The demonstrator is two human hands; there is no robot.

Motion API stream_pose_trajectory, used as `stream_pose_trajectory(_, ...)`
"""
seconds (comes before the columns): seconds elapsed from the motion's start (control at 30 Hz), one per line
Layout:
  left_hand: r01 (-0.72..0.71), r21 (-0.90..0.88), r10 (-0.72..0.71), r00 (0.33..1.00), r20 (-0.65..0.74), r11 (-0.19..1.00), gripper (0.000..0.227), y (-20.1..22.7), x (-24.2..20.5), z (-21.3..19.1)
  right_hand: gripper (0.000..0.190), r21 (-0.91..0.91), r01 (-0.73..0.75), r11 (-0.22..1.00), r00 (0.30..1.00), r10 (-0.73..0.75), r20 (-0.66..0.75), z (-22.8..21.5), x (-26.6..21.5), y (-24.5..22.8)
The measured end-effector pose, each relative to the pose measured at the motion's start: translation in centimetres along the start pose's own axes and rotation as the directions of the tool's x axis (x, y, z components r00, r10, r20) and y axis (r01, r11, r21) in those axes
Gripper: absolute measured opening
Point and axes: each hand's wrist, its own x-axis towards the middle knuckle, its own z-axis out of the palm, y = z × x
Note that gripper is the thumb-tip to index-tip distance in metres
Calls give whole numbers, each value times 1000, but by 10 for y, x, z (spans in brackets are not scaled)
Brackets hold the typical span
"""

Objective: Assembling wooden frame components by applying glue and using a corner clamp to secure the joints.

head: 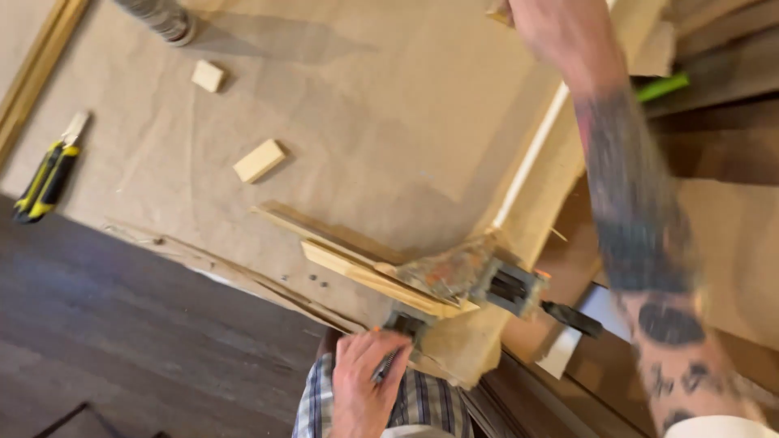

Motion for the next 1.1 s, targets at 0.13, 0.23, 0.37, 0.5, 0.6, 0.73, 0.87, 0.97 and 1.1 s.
stream_pose_trajectory(0.13,-244,228,257,966,-27,942,8,4,17,53,20,267,-25,963,996,48,-78,-29,-121,0)
stream_pose_trajectory(0.23,-310,401,365,929,-66,862,2,-4,22,80,32,433,-51,900,968,151,-201,-15,-235,16)
stream_pose_trajectory(0.37,-292,612,439,893,-100,735,18,-46,15,119,31,495,-248,833,915,370,-163,20,-369,46)
stream_pose_trajectory(0.5,-299,545,415,905,-99,783,12,-35,19,108,27,558,-405,724,852,521,-57,47,-451,46)
stream_pose_trajectory(0.6,-343,528,460,882,-104,777,10,-32,20,105,27,510,-599,617,742,667,64,51,-477,38)
stream_pose_trajectory(0.73,-349,537,460,884,-84,768,10,-34,19,106,28,314,-726,612,675,722,151,51,-488,32)
stream_pose_trajectory(0.87,-354,528,461,884,-81,772,14,-34,18,105,34,277,-703,655,705,692,155,55,-502,31)
stream_pose_trajectory(0.97,-360,508,461,884,-84,783,22,-31,19,103,35,193,-689,698,724,675,141,55,-506,25)
stream_pose_trajectory(1.1,-357,525,470,877,-96,772,23,-35,19,106,40,95,-765,637,644,752,140,53,-509,17)
